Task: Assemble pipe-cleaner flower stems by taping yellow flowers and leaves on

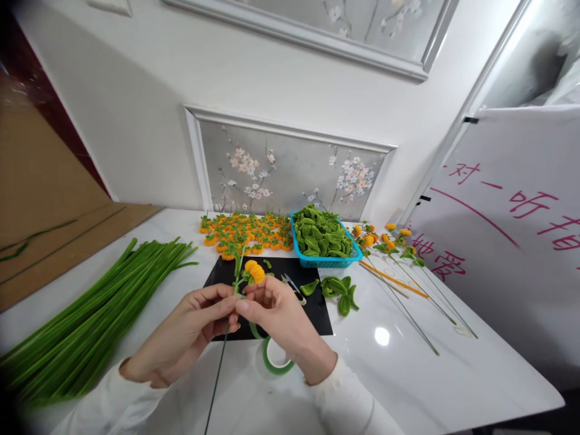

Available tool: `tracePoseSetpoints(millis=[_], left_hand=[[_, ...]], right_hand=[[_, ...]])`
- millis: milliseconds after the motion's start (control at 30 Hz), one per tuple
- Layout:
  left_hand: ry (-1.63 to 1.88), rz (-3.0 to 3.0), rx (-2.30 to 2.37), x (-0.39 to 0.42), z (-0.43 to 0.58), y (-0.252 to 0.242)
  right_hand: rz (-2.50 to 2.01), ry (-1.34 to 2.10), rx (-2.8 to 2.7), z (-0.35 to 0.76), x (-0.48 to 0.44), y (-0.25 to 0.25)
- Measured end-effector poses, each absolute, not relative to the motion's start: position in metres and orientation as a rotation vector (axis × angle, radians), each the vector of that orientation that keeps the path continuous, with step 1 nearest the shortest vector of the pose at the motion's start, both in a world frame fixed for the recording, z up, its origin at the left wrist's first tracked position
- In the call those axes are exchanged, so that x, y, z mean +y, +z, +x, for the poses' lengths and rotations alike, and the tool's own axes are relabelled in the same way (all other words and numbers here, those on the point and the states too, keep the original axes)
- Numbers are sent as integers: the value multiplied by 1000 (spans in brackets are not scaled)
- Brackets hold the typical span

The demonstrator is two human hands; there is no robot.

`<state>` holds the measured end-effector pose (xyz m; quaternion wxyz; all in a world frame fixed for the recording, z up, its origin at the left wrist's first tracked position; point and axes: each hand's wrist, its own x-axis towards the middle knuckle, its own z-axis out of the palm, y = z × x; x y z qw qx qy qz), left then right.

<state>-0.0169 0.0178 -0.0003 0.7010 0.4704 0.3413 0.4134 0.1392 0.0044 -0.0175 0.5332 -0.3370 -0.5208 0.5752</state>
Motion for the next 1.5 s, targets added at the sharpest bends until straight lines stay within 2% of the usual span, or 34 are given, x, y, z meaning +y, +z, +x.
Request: tracePoseSetpoints(millis=[133, 367, 867, 1033, 1300, 1500], left_hand=[[925, 1049, 771, 17, -17, -2], [937, 1035, 797, 14, -12, -1], [897, 1091, 717, 5, -9, 0], [966, 1096, 761, 4, -6, 1], [1167, 1432, 1042, 0, 0, -3], [1372, 1857, 1128, -2, 1, -15]], right_hand=[[-828, 1463, -1158, 136, 8, -21], [-865, 1315, -1235, 143, 6, -13], [-743, 1423, -1155, 141, 6, -16], [-702, 1345, -1082, 136, 7, -16], [-796, 1134, -1065, 134, 8, -17], [-781, 1112, -1037, 127, 9, -19]])
